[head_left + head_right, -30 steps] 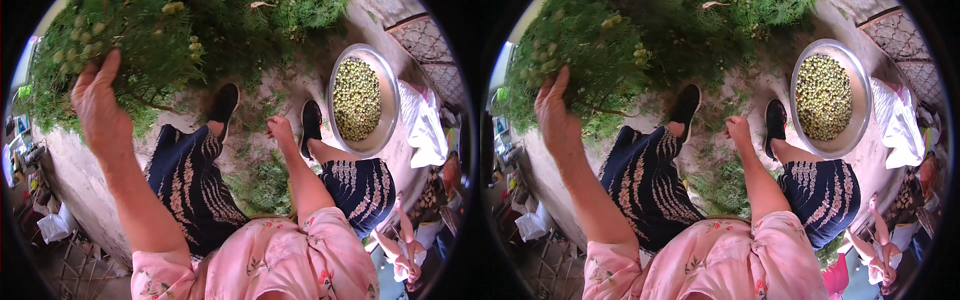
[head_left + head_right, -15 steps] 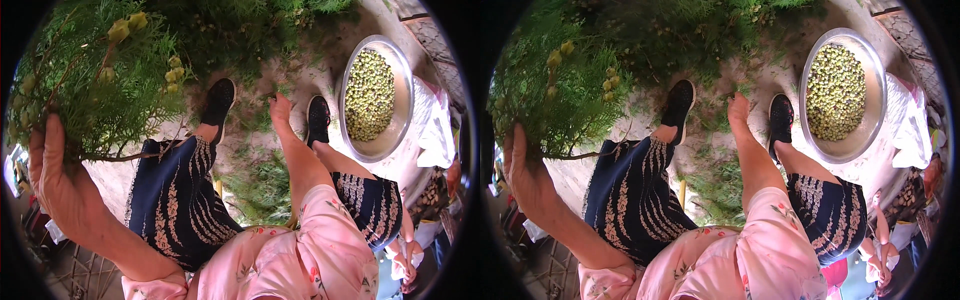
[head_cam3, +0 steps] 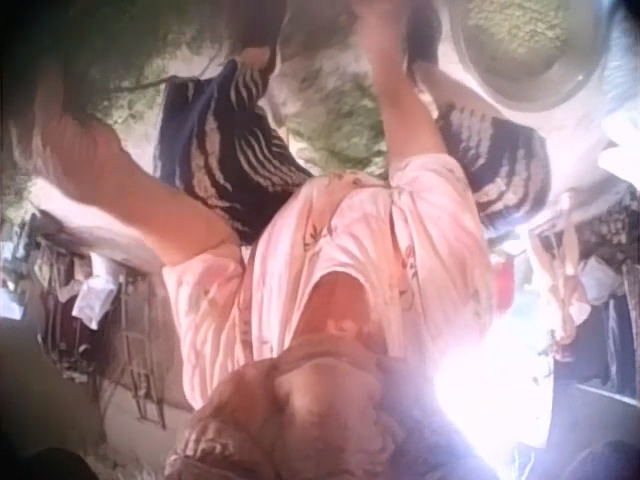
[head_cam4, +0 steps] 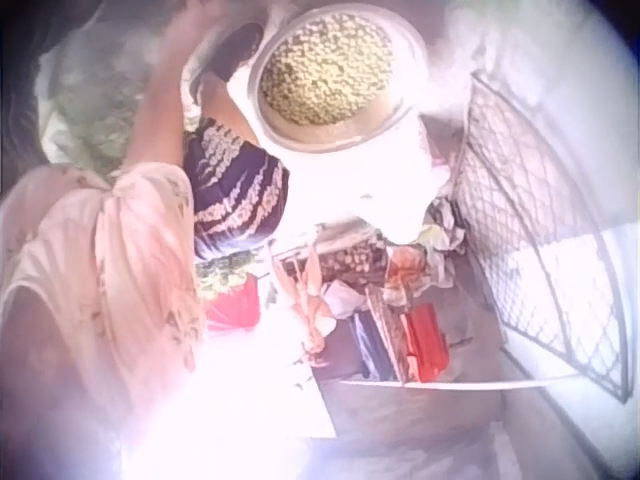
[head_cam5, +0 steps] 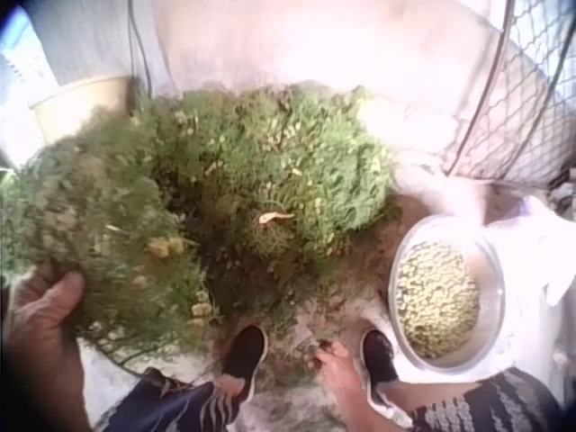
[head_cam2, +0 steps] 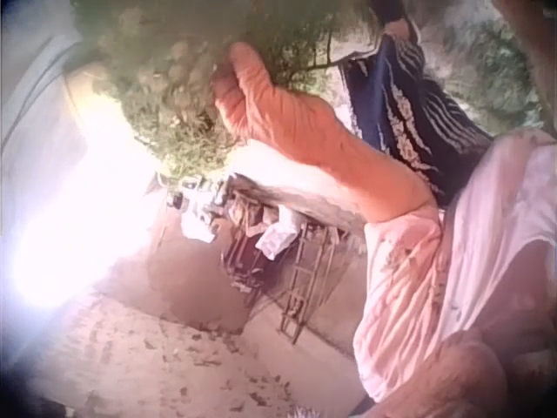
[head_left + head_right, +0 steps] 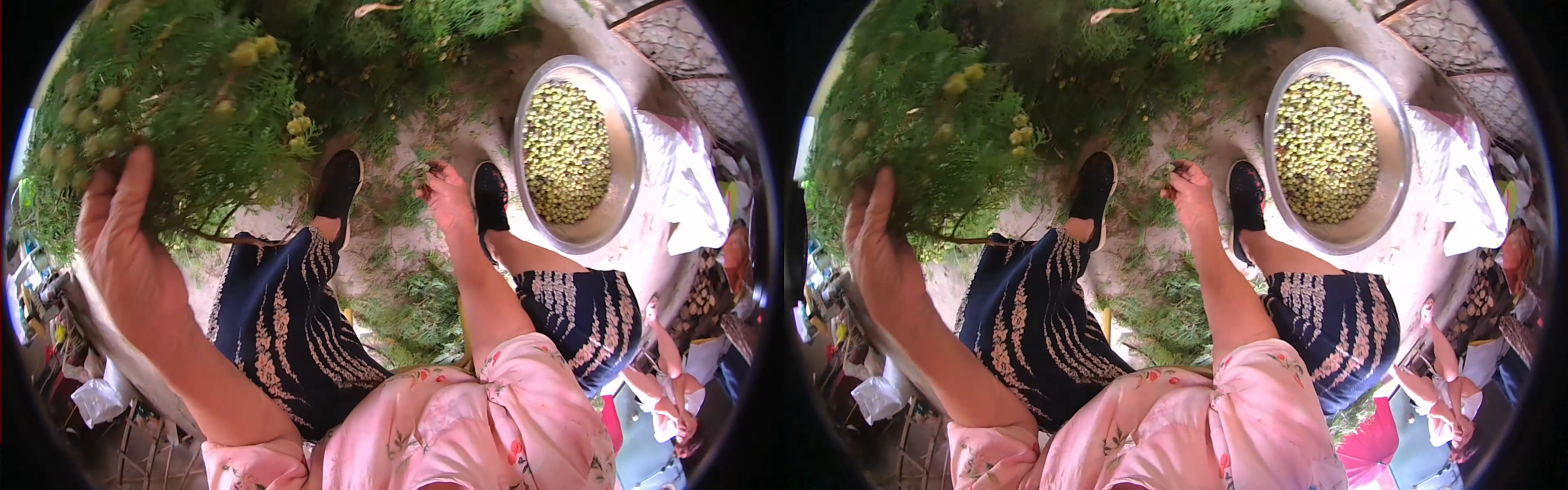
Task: The person picks small green cones from cedar-like branches by hand and drops them into a metal bowl.
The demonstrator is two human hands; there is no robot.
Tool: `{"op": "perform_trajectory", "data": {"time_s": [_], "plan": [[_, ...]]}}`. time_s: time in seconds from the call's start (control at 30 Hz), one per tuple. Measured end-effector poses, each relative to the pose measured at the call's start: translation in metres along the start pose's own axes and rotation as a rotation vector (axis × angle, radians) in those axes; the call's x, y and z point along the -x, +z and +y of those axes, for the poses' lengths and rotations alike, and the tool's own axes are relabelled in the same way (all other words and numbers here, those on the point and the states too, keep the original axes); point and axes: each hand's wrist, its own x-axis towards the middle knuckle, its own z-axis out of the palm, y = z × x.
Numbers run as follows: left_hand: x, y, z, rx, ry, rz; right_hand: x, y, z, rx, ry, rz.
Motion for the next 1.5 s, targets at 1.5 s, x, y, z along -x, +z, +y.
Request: {"op": "perform_trajectory", "data": {"time_s": [1.5], "plan": [[0.178,0.038,-0.028,-0.288,0.98,-0.904,0.334,0.016,-0.144,0.707,-0.697,-0.025]]}}
